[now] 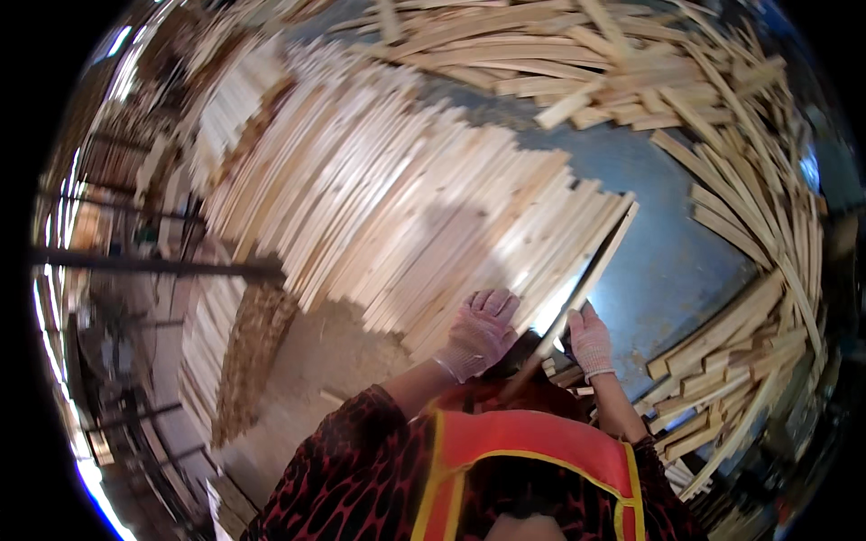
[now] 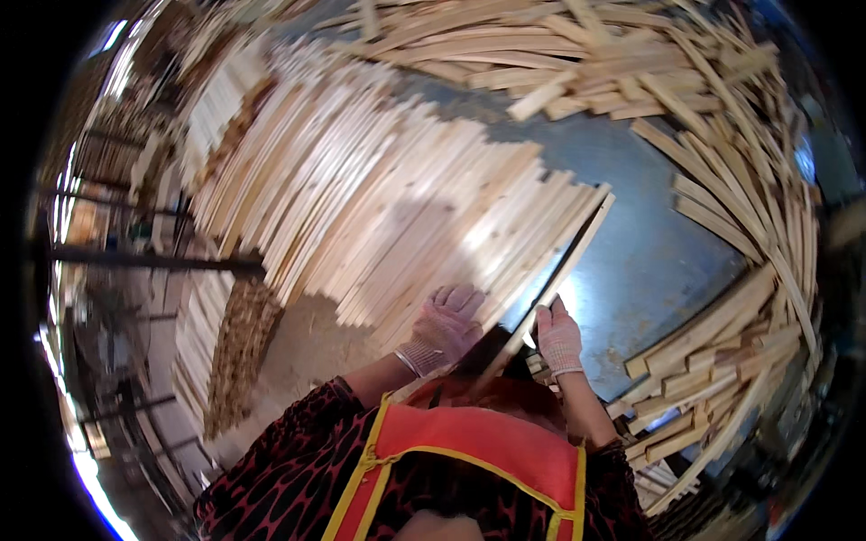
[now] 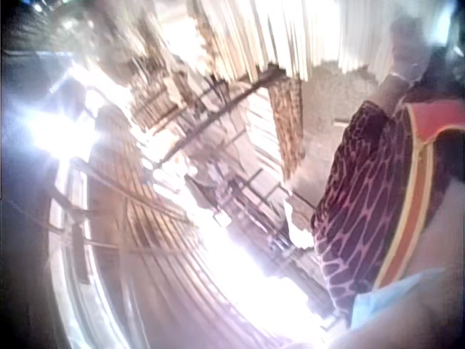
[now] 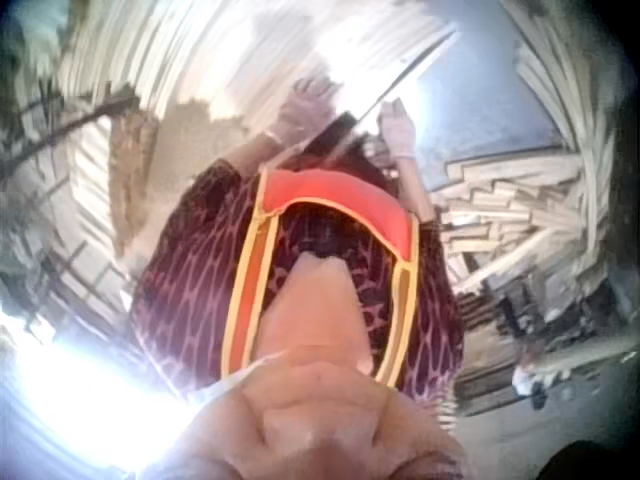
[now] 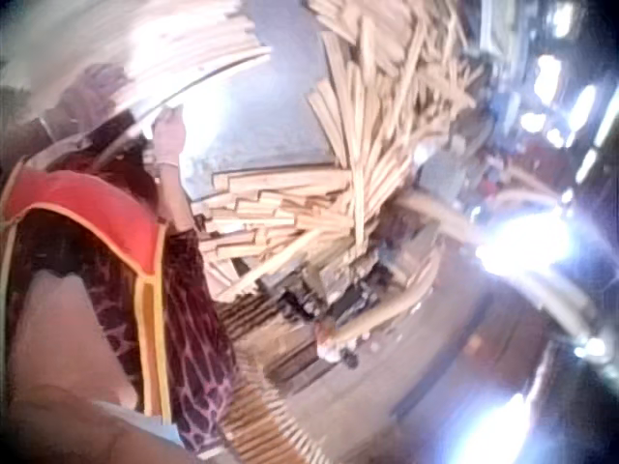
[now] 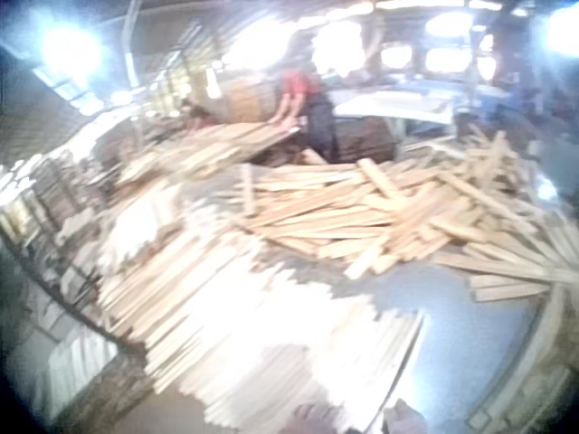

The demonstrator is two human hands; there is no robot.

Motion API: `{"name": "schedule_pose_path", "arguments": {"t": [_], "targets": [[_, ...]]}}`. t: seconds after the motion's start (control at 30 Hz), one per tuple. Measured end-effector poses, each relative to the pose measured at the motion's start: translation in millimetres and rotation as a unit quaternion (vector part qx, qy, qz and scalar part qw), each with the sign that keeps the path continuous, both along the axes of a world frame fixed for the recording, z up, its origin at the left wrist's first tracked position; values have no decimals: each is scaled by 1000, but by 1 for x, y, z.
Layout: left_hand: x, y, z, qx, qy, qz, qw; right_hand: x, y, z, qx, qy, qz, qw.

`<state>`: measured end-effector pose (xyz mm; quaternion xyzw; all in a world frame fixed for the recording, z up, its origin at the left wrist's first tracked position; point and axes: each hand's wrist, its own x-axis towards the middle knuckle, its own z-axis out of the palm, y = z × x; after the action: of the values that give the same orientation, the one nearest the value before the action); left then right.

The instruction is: The person sorts wooden planks on a metal table, picking them up and arranging them into neat stacks. They then carry a stack of planks to a nearby rack and place them on top of other wood. The person returns to the table to continue sorting the remaining planks.

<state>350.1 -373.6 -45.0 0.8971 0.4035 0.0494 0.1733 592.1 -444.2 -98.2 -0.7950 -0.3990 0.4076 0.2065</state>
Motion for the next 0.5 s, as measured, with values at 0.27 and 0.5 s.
{"name": "schedule_pose_path", "arguments": {"t": [0.27,0.5], "targets": [[-203,-46,-62,-57,-225,449,863,8,-3,-33,161,188,-185,951],[-201,-19,-93,-389,-643,585,305,8,51,-15,194,208,-179,942]]}}
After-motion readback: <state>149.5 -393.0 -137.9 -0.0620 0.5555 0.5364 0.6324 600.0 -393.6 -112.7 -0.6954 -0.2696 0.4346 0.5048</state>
